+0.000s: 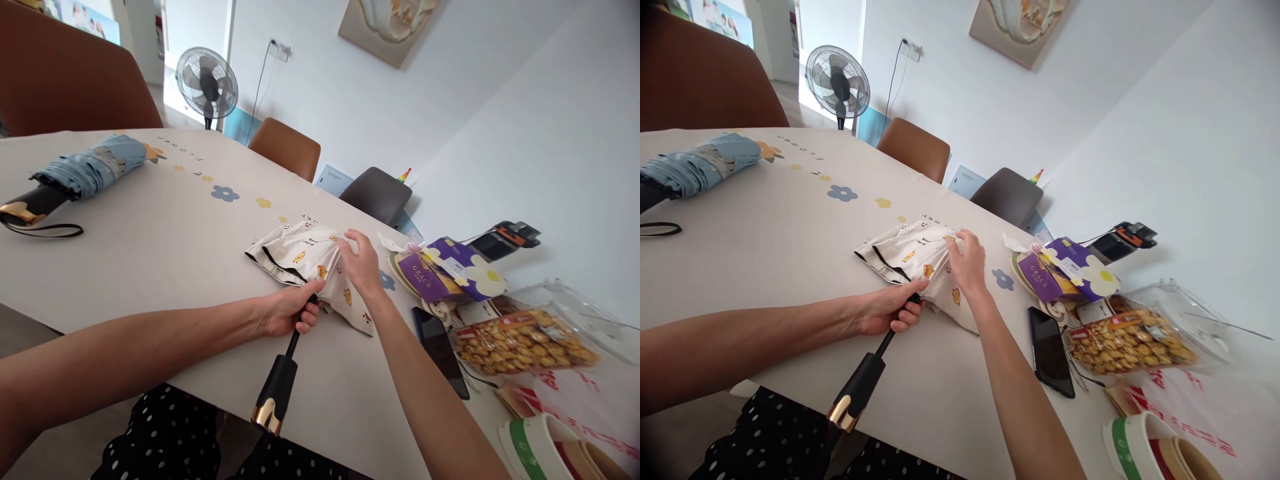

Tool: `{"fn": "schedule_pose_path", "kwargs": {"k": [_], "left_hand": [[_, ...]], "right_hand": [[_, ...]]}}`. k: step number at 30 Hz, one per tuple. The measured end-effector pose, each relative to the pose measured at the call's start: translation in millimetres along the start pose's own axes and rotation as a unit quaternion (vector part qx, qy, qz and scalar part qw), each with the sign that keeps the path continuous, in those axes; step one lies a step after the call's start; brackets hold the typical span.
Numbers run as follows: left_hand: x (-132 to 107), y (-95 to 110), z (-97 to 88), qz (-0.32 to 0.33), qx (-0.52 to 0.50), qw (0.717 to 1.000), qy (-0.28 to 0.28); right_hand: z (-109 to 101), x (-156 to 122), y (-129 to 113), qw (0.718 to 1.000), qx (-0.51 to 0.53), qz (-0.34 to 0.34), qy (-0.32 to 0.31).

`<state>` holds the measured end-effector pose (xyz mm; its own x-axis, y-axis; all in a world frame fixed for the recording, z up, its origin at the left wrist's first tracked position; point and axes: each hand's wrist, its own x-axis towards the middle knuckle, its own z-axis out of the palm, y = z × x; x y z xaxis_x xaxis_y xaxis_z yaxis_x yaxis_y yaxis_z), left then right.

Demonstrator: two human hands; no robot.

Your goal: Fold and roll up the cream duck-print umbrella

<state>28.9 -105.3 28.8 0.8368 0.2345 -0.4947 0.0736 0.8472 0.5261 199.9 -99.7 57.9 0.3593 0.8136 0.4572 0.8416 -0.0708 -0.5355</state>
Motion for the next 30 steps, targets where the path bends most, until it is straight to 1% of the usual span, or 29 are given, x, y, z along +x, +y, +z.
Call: {"fn": "schedule_pose_path", "kwargs": {"k": [3, 5, 7, 9, 12, 16, 18, 20, 21, 23, 26, 28, 30], "left_hand": [[0, 0, 0.8, -0.004, -0.002, 1.000, 0.011], [0, 1, 1.3, -0.001, -0.004, 1.000, 0.014], [0, 1, 1.9, -0.003, -0.005, 1.000, 0.018], [0, 0, 2.5, -0.009, -0.005, 1.000, 0.024], [-2, 0, 3.4, -0.009, -0.003, 1.000, 0.028], [-4, 1, 4.6, -0.006, 0.003, 1.000, 0.027], [-4, 1, 4.9, -0.007, 0.003, 1.000, 0.027], [-4, 1, 5.0, -0.007, 0.002, 1.000, 0.029], [-4, 1, 4.9, -0.007, 0.002, 1.000, 0.030], [-4, 1, 4.8, -0.008, 0.003, 0.999, 0.032], [-4, 0, 4.7, -0.008, 0.010, 0.999, 0.031], [-4, 0, 4.5, -0.005, 0.014, 1.000, 0.027], [-3, 0, 4.1, -0.005, 0.014, 1.000, 0.025]], "right_hand": [[-21, -17, 29, 0.996, -0.015, 0.084, 0.035], [-33, -28, 51, 0.987, -0.048, 0.148, 0.038], [-43, -40, 69, 0.975, -0.079, 0.205, 0.031], [-50, -50, 82, 0.963, -0.089, 0.255, -0.005], [-53, -62, 87, 0.948, -0.058, 0.303, -0.075], [-51, -71, 77, 0.938, 0.015, 0.317, -0.136], [-50, -72, 74, 0.933, 0.067, 0.326, -0.135], [-53, -72, 73, 0.921, 0.163, 0.338, -0.101], [-56, -72, 72, 0.909, 0.225, 0.343, -0.079], [-63, -70, 70, 0.870, 0.354, 0.340, -0.037], [-70, -68, 63, 0.811, 0.510, 0.285, 0.010], [-67, -68, 59, 0.779, 0.575, 0.249, 0.029], [-59, -69, 56, 0.754, 0.601, 0.265, 0.031]]}}
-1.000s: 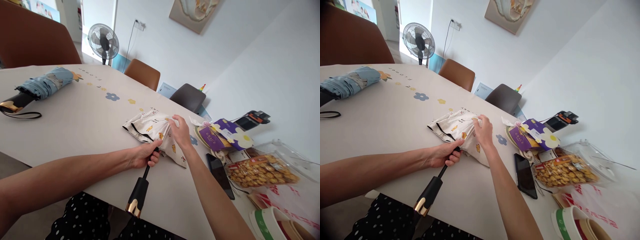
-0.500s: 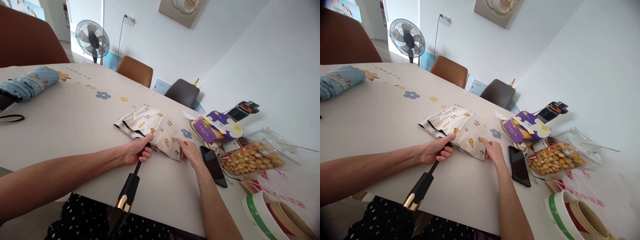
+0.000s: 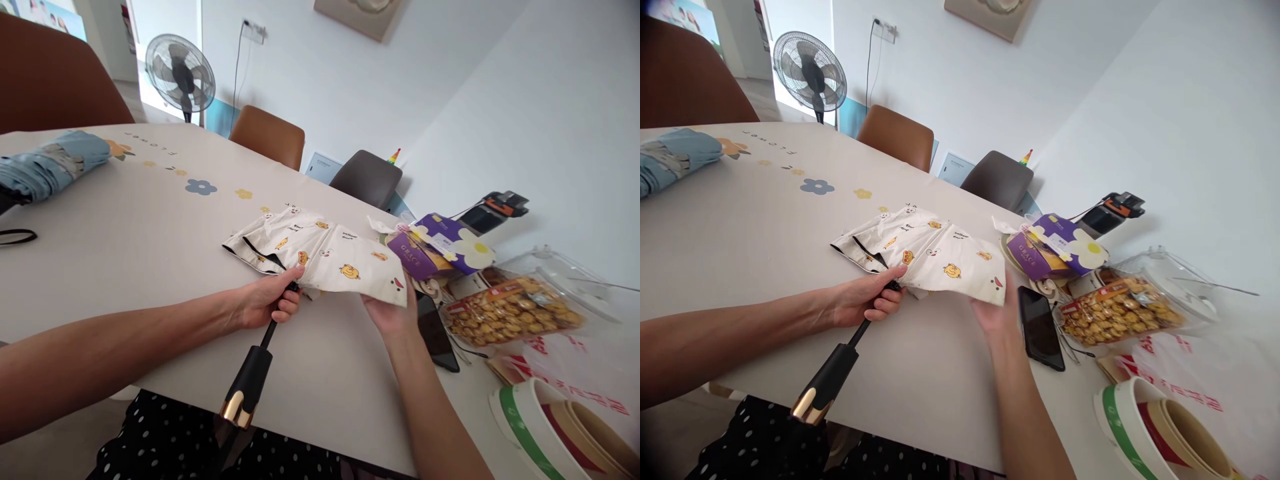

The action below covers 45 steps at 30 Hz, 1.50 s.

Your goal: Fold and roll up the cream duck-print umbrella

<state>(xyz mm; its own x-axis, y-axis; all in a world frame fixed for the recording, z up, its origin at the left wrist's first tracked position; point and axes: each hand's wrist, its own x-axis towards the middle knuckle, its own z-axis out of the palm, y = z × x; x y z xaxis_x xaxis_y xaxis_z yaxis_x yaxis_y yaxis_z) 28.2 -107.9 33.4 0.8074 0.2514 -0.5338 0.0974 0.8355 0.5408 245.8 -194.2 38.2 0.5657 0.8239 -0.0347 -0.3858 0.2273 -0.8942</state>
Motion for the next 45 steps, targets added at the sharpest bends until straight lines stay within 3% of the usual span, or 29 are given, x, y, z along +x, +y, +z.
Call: {"fn": "schedule_pose_path", "kwargs": {"k": [4, 10, 12, 16, 20, 23, 27, 33, 35, 41, 45], "left_hand": [[1, 0, -1.1, -0.003, -0.005, 1.000, -0.001], [1, 0, -0.4, -0.007, -0.006, 1.000, 0.005], [0, 0, -0.1, -0.006, -0.004, 1.000, 0.003], [0, 0, -0.8, -0.007, 0.003, 1.000, 0.001], [1, 1, -1.8, -0.010, 0.003, 1.000, -0.005], [1, 1, -2.0, -0.008, 0.002, 1.000, -0.008], [1, 0, -2.4, -0.003, 0.003, 1.000, -0.015], [5, -2, -4.1, 0.002, 0.000, 1.000, -0.027], [5, -1, -3.8, 0.001, 0.002, 1.000, -0.026], [3, 0, -2.1, -0.011, -0.003, 1.000, -0.018], [4, 0, -2.2, -0.009, -0.019, 1.000, -0.010]], "right_hand": [[8, -2, 20, 0.996, 0.003, 0.089, 0.027], [14, -8, 36, 0.988, -0.008, 0.139, -0.061], [15, -9, 39, 0.988, -0.023, 0.140, -0.062], [20, -9, 45, 0.994, -0.045, 0.086, -0.040], [26, -9, 48, 0.989, -0.136, -0.051, 0.011], [31, -9, 46, 0.953, -0.269, -0.138, 0.020], [41, -7, 41, 0.883, -0.431, -0.180, -0.046], [66, 15, 34, 0.780, -0.524, -0.322, -0.118], [73, 29, 34, 0.766, -0.537, -0.327, -0.133], [96, 65, 46, 0.770, -0.552, -0.280, -0.154], [113, 73, 52, 0.725, -0.623, -0.220, -0.192]]}}
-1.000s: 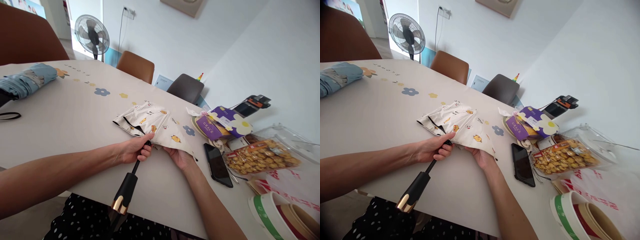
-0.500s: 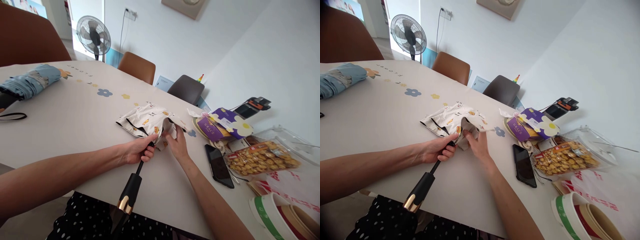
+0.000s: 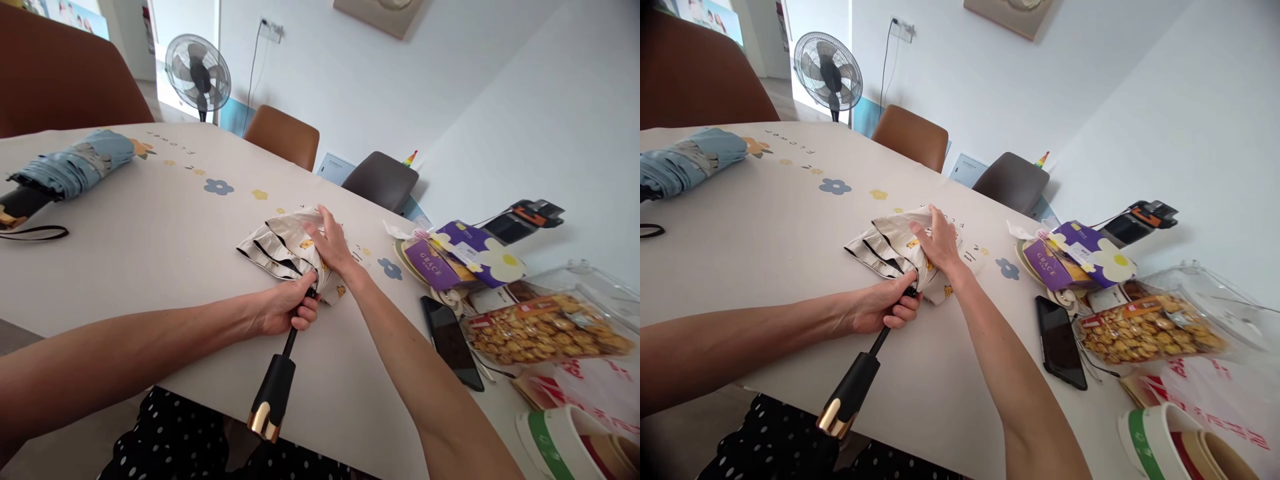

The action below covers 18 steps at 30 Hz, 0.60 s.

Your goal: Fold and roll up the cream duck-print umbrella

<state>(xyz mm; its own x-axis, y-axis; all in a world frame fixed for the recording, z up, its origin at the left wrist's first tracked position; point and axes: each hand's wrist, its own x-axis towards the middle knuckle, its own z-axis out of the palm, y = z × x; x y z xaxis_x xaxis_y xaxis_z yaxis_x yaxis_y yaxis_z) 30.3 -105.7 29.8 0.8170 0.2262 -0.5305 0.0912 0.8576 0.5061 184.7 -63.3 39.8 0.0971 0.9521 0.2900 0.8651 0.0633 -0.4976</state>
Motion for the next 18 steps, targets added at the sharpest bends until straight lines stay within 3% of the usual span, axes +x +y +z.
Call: {"fn": "schedule_pose_path", "kwargs": {"k": [3, 6, 10, 18], "left_hand": [[-1, 0, 1.8, 0.007, 0.007, 1.000, 0.016], [-5, 1, 4.4, 0.037, 0.054, 0.997, 0.050], [-8, 8, 4.1, 0.050, 0.134, 0.985, 0.091], [-13, 26, 0.8, 0.012, 0.173, 0.981, 0.083]], "right_hand": [[2, 8, -3, 0.991, -0.073, 0.001, -0.112], [3, 16, -4, 0.975, -0.141, -0.013, -0.172], [1, 23, -7, 0.959, -0.185, -0.002, -0.214], [-2, 24, -17, 0.947, -0.208, 0.022, -0.245]]}}
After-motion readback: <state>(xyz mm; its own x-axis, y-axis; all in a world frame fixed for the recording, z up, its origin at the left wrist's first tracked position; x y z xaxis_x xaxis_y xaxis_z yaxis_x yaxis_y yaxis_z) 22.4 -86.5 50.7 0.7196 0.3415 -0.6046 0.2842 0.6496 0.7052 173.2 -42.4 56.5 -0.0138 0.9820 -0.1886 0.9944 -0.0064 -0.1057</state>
